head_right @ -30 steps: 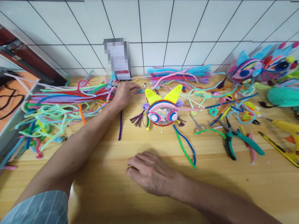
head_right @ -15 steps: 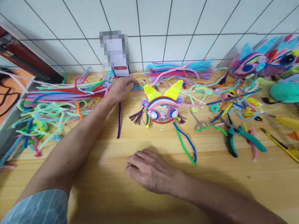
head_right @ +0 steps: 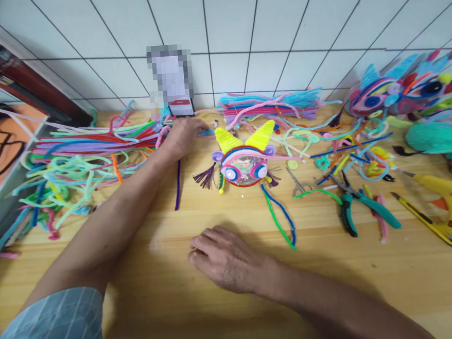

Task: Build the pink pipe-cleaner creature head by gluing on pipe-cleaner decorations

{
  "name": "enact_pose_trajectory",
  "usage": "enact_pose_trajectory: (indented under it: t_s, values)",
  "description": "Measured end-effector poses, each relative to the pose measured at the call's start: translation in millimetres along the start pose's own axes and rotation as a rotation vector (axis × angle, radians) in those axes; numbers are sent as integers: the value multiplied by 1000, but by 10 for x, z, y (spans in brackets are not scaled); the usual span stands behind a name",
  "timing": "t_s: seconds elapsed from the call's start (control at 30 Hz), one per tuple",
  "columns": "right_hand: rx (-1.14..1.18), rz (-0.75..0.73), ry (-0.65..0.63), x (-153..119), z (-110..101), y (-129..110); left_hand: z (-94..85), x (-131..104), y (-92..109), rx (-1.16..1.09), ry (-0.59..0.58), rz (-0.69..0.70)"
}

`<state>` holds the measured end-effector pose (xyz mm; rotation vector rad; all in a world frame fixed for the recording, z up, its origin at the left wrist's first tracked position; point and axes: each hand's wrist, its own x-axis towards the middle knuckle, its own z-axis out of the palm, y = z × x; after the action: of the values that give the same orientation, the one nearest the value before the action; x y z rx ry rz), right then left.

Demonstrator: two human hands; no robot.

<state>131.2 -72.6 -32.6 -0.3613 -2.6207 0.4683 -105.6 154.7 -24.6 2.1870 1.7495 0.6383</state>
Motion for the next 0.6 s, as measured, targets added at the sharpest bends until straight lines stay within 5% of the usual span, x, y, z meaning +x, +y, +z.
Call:
enact_pose_trajectory:
  t_s: [0.17, 0.6]
  values:
    - [0, 12, -9, -16, 20, 1, -28, -24, 33, 239, -116, 68]
    - [-3, 7, -28, -27, 17, 9, 9, -70, -25, 89, -30, 87]
